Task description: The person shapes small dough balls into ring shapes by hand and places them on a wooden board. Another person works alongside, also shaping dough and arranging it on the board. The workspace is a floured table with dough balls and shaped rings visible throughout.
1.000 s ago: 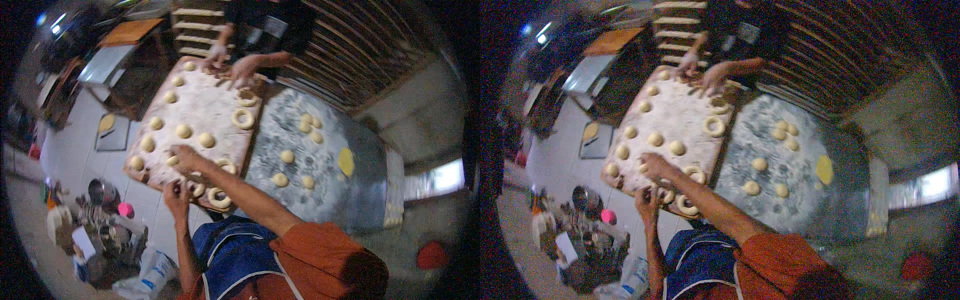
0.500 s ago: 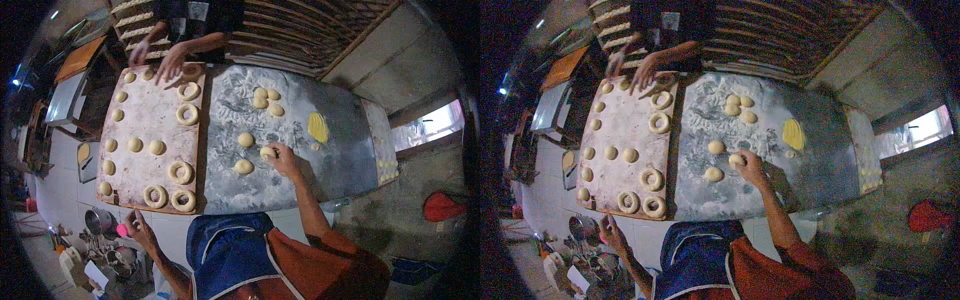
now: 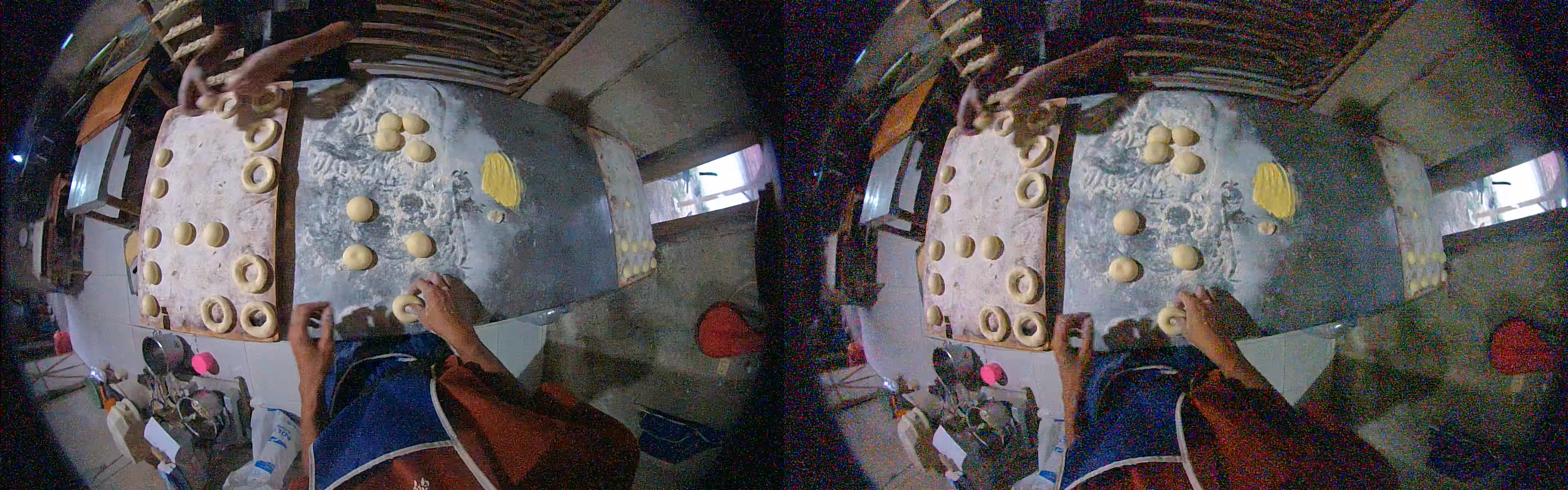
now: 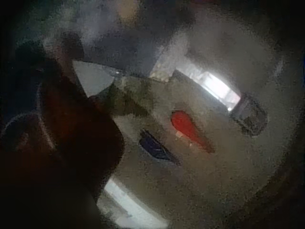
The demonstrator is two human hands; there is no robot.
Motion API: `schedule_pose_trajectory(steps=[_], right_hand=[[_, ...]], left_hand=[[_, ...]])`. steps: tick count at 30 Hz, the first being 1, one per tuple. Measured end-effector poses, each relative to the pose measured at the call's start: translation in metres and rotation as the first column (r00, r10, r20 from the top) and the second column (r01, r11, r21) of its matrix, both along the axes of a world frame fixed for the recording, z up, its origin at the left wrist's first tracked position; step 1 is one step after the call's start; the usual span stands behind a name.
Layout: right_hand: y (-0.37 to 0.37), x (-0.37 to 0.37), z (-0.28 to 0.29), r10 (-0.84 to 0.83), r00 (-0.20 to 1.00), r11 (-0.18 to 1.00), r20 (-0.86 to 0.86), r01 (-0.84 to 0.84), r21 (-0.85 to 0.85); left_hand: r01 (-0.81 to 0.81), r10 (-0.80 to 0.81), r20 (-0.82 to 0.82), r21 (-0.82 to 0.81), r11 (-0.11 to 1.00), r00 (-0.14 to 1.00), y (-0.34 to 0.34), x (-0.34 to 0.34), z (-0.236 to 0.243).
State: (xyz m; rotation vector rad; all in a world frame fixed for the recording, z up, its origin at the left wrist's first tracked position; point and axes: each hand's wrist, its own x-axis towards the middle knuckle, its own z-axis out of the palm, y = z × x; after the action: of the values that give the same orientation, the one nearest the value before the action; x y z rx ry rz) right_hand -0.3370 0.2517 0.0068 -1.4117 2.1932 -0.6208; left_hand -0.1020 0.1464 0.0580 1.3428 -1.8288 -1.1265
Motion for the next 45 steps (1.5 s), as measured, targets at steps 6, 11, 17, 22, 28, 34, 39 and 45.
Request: schedule_pose_trajectory(steps=[6, 11, 17, 22, 28, 34, 39, 45], right_hand=[[-0.003, -0.015, 0.013, -0.08, 0.772, 0.994, 0.63, 0.016, 0.106], [-0.006, -0.004, 0.004, 0.005, 0.71, 0.956, 0.704, 0.203, -0.212], [-0.011, -0.003, 0.023, 0.03, 0.674, 0.943, 0.738, 0.226, -0.244], [-0.005, -0.02, 0.034, 0.121, 0.252, 0.992, 0.96, -0.07, -0.106], [-0.017, -0.015, 0.017, 0.233, 0.565, 0.95, 0.791, 0.04, -0.308], [-0.028, 0.012, 0.023, -0.074, 0.258, 0.974, 0.963, 0.224, 0.015], [-0.037, 0.015, -0.033, 0.069, 0.813, 0.995, 0.578, -0.015, -0.098], [-0.048, 0.035, -0.042, 0.039, 0.9, 0.962, 0.434, 0.083, -0.259]], left_hand=[[0.19, -0.073, -0.251, 0.483, 0.855, 0.965, 0.039, -0.056, -0.022], [0.246, -0.09, -0.329, 0.471, 0.847, 0.94, 0.034, -0.08, -0.024], [0.218, -0.093, -0.339, 0.35, 0.911, 0.936, 0.041, -0.095, -0.008], [0.201, 0.037, -0.441, 0.481, 0.854, 0.897, 0.034, -0.09, -0.012], [0.333, 0.106, -0.628, 0.538, 0.774, 0.771, 0.036, -0.084, -0.014], [0.017, 0.241, -0.39, 0.554, 0.832, 0.889, 0.014, -0.081, -0.025], [0.014, 0.034, -0.203, 0.23, 0.973, 0.979, 0.006, -0.099, -0.017], [0.106, -0.077, -0.192, 0.148, 0.983, 0.978, -0.017, -0.083, -0.048]])
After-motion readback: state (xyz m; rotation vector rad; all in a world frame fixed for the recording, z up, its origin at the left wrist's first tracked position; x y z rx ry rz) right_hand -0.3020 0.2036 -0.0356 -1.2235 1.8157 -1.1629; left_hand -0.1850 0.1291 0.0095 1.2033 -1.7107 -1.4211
